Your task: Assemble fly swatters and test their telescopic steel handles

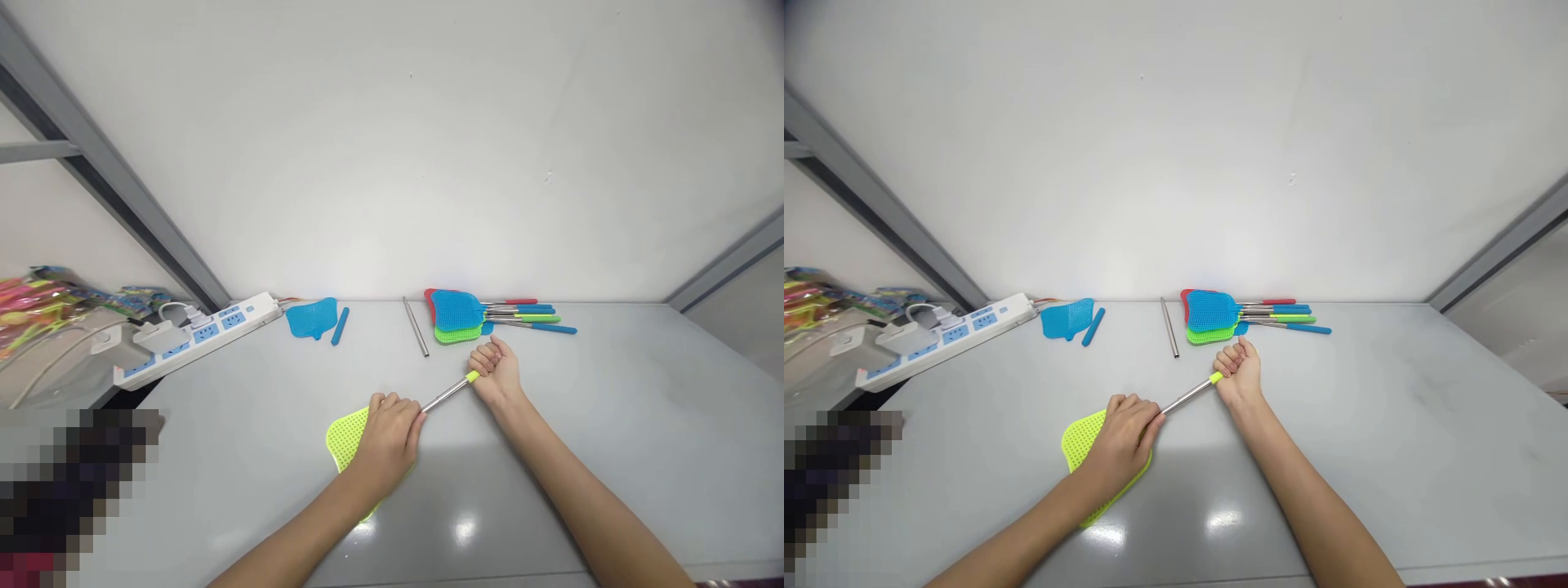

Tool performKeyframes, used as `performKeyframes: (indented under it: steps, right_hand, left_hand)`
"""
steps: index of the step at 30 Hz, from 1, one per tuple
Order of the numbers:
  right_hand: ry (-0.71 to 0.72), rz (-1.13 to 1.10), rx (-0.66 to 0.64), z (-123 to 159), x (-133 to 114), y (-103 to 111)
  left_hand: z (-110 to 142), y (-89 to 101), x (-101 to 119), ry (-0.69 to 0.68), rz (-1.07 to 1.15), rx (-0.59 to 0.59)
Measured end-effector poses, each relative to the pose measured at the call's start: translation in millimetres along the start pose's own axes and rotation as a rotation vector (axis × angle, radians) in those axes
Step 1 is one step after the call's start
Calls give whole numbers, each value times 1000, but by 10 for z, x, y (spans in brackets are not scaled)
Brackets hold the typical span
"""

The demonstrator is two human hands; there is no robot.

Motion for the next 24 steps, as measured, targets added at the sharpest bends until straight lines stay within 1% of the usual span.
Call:
performKeyframes:
  steps: [4,14,19,24]
  right_hand:
    - [23,10,22,35,16,-21]
    - [33,-17,137,73,79,15]
    - [20,19,149,120,157,26]
    - [36,38,154,144,178,18]
  left_hand:
    - [-3,32,2,-34,-36,21]
    - [3,54,1,-84,-144,13]
    - [8,64,28,-93,-136,7]
    - [6,67,36,-89,-138,8]
Point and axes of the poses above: each hand's wrist, its own z-axis away from the middle knuckle, its own y-axis out of the back of the hand, x = y × z, the point moved 3 cm from there along -z, towards the middle knuckle, and after that the axes turned 4 degrees about y, right-handed, at the moved point
